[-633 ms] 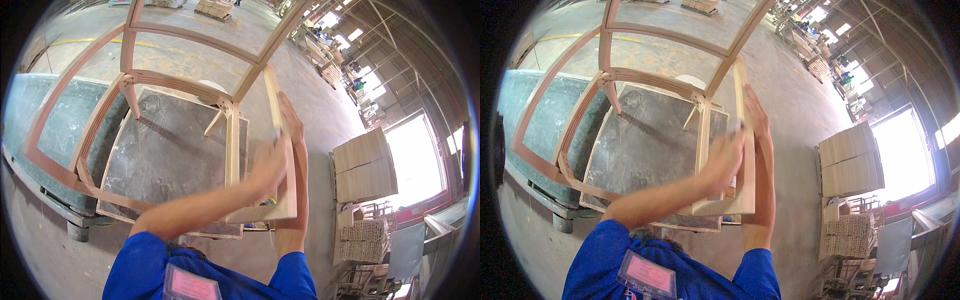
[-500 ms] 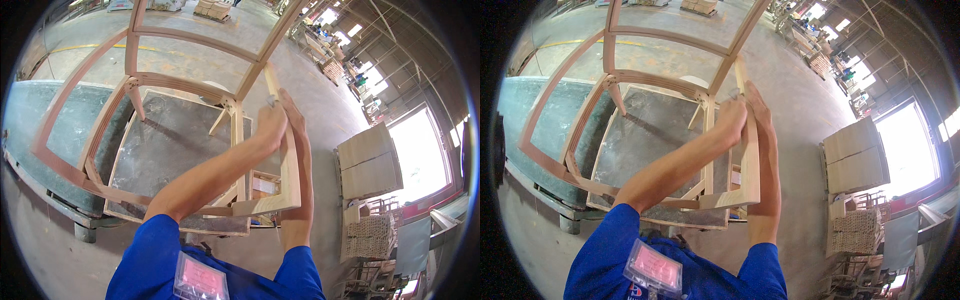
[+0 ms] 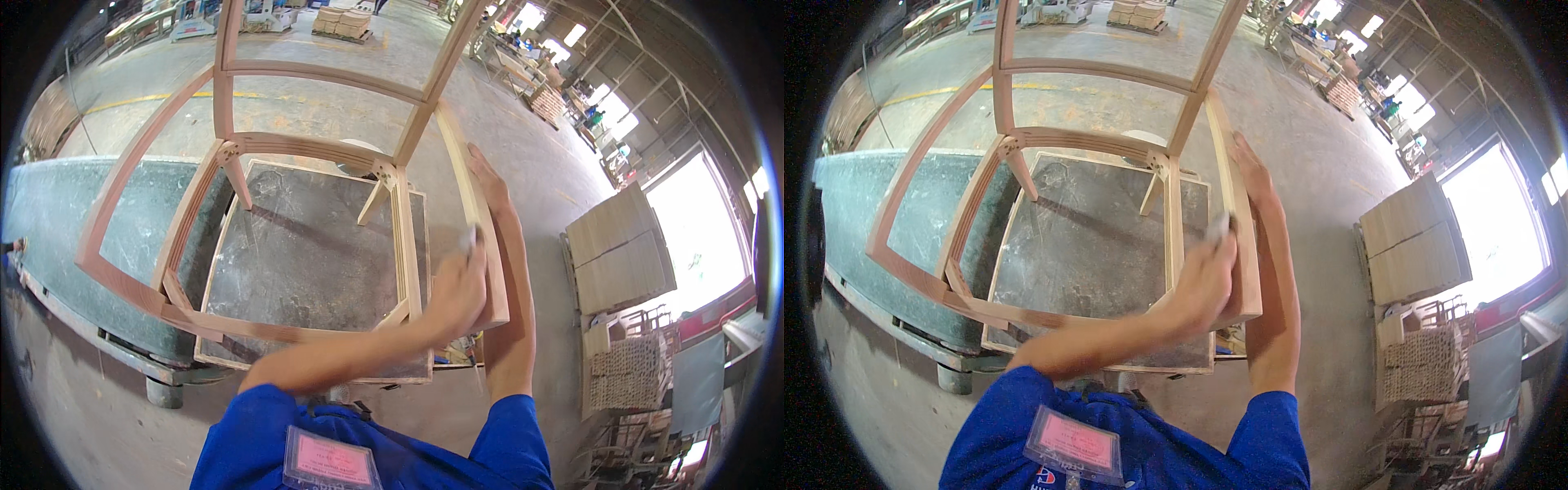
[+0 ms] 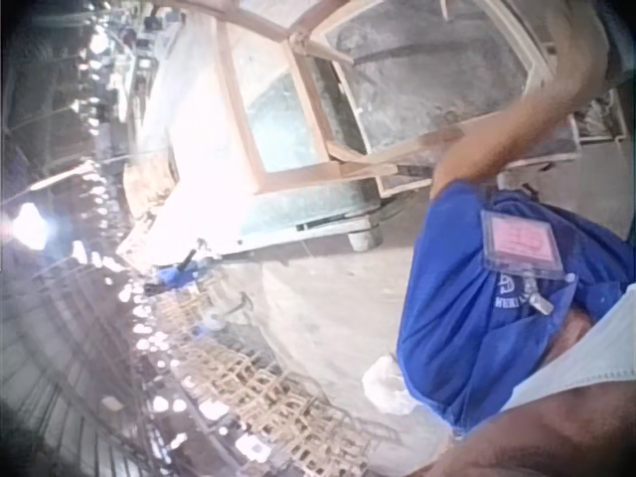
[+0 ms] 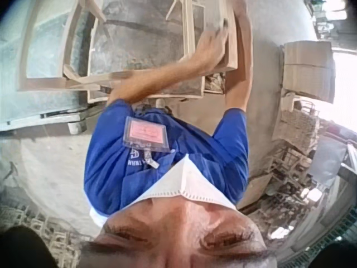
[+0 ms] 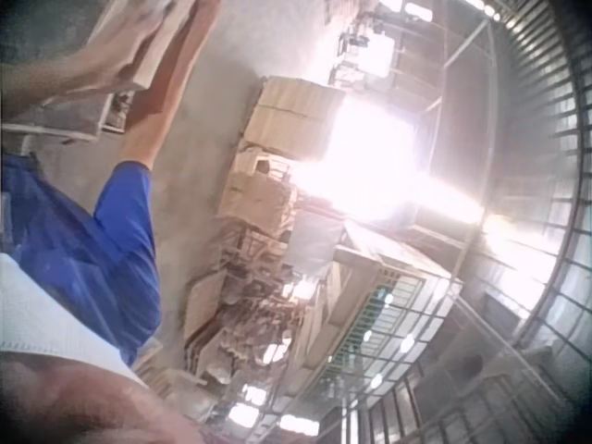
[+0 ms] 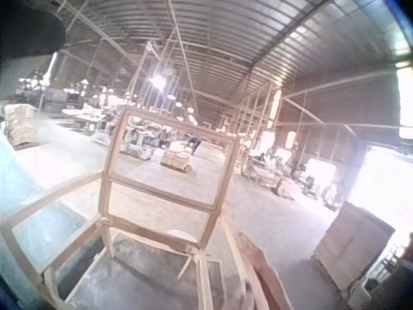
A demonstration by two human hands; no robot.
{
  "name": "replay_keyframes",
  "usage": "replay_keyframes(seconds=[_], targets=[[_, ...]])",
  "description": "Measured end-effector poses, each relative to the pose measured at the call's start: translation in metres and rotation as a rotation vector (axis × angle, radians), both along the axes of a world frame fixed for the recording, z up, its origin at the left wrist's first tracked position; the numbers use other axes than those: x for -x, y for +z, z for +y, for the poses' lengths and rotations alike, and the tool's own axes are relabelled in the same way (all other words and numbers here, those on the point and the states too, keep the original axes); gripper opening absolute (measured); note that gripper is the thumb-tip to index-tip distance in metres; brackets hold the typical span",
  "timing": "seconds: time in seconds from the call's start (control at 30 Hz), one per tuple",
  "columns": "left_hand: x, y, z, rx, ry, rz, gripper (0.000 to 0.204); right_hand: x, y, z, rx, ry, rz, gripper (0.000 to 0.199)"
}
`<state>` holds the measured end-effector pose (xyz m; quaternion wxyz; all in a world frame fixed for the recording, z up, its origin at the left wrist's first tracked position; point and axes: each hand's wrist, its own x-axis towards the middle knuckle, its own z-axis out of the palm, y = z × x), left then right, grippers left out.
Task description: The person sands the wooden frame of a chair using a sanding block. They systematically rub the block along the edges and corners of the chair's legs and rails, frequently rotating the chair to access different sides. The person works on a single chair throughout the clip.
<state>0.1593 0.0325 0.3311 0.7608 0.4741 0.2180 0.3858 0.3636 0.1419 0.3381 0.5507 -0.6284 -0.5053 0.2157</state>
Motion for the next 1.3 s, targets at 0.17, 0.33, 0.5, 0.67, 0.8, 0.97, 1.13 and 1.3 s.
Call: replay_keyframes(seconds=[0.17,0.33,0.5,0.67,0.8,0.97,1.13,1.3], targets=[[0.085,-0.019,-0.012,-0.242,0.207,-0.004,0.039,0.064,0.014,-0.002,0.206,0.167,0.479,0.058],[0.174,-0.041,0.026,-0.650,0.550,0.190,0.036,0.086,-0.007,-0.100,0.005,0.260,0.988,0.055],[0.232,-0.091,0.035,-0.517,0.459,0.607,0.029,0.107,-0.024,-0.178,-0.128,0.314,0.904,0.047],[0.213,-0.089,0.035,-0.826,0.531,0.374,0.032,0.101,-0.020,-0.161,-0.012,0.275,0.923,0.052],[0.132,0.002,0.049,-1.386,0.212,0.109,0.038,0.100,-0.069,-0.151,-0.037,0.440,0.941,0.049],[0.035,0.057,0.057,-1.629,-0.451,-0.037,0.032,0.129,-0.079,-0.166,-0.199,0.138,0.405,0.054],[-0.005,0.033,0.144,-1.369,-0.481,-0.007,0.039,0.127,-0.078,-0.165,0.007,0.465,1.105,0.067],[-0.022,0.021,0.155,-1.421,-0.382,0.046,0.037,0.123,-0.086,-0.157,0.053,0.303,1.353,0.072]])
